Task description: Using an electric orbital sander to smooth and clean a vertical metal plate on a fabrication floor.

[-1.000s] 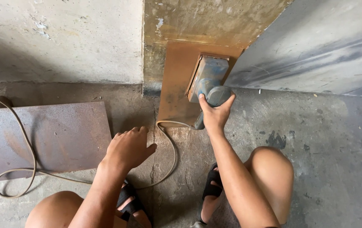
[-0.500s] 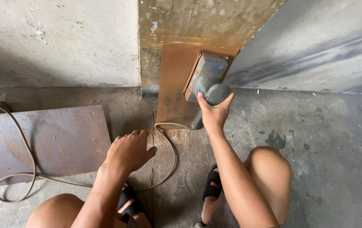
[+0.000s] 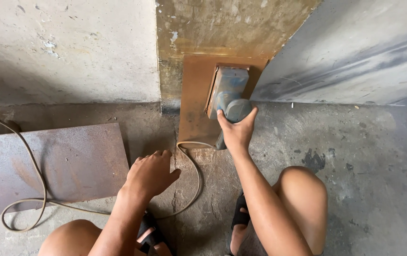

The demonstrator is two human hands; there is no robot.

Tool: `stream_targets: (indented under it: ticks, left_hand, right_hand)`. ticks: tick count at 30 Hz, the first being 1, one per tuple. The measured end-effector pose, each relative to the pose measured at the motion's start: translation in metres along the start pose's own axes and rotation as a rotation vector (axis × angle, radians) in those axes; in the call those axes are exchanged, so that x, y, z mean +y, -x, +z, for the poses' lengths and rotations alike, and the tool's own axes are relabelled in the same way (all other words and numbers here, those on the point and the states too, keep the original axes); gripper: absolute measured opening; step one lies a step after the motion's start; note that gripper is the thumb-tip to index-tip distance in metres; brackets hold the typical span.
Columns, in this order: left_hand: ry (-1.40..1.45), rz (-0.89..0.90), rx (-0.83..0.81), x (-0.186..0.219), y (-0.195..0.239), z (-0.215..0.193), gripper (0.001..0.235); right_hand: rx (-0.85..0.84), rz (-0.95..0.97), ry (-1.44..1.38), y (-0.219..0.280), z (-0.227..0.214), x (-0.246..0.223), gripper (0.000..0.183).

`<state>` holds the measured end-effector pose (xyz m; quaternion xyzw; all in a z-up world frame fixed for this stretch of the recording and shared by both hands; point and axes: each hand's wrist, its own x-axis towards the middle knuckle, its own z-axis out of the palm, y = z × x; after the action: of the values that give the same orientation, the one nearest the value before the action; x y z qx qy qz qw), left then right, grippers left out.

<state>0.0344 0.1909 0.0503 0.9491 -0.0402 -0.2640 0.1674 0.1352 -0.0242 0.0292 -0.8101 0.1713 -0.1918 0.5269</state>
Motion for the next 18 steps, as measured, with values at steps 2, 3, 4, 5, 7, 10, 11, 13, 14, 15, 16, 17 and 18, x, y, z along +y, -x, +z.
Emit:
stream_targets:
  ticks: [2,3,4,5,7,10,11,13,14,15,16,17,18]
  left_hand:
    - [-0.003,0.004,-0.004,0.002,-0.002,-0.002,0.064]
    - [-0.007,0.01,0.0,0.002,-0.004,-0.003,0.064]
    - [-0.009,0.011,0.0,0.003,-0.004,-0.003,0.064]
    - [-0.018,0.019,0.0,0.004,-0.004,-0.003,0.064]
    - [-0.028,0.026,0.003,0.007,-0.003,-0.003,0.063]
    - [-0.024,0.029,-0.007,0.011,-0.001,-0.005,0.06]
    - [-0.026,0.03,-0.011,0.012,0.0,-0.005,0.06]
    - [-0.036,0.03,-0.012,0.014,-0.001,-0.006,0.059]
    - [-0.024,0.037,-0.021,0.014,-0.002,-0.007,0.059]
    - [-0.007,0.047,-0.037,0.016,-0.002,-0.004,0.059]
    - [-0.01,0.05,-0.041,0.015,-0.005,-0.001,0.059]
    - [-0.028,0.05,-0.029,0.014,-0.009,0.002,0.059]
    - [-0.047,0.051,-0.017,0.013,-0.012,0.006,0.059]
  right_hand:
    - [-0.007,-0.009,0.017,0.003,-0.003,0.004,0.079]
    - [-0.013,-0.024,0.031,0.003,-0.004,0.006,0.08]
    - [-0.012,-0.024,0.03,0.001,-0.007,0.005,0.08]
    - [0.002,-0.014,0.034,0.0,-0.009,0.003,0.078]
    - [0.016,-0.005,0.036,-0.004,-0.012,0.001,0.077]
    - [0.04,0.032,-0.003,-0.01,-0.011,0.0,0.075]
    - [0.046,0.022,-0.016,-0.01,-0.009,0.0,0.076]
    - [0.056,0.012,-0.036,-0.01,-0.005,-0.001,0.077]
    - [0.041,-0.008,-0.029,-0.01,-0.003,-0.002,0.076]
    - [0.025,-0.025,-0.012,-0.009,-0.005,-0.001,0.076]
    - [0.029,-0.021,-0.011,-0.006,-0.005,-0.001,0.076]
    - [0.01,-0.048,-0.003,-0.004,-0.005,0.0,0.077]
    - [-0.008,-0.075,0.005,-0.002,-0.005,0.0,0.077]
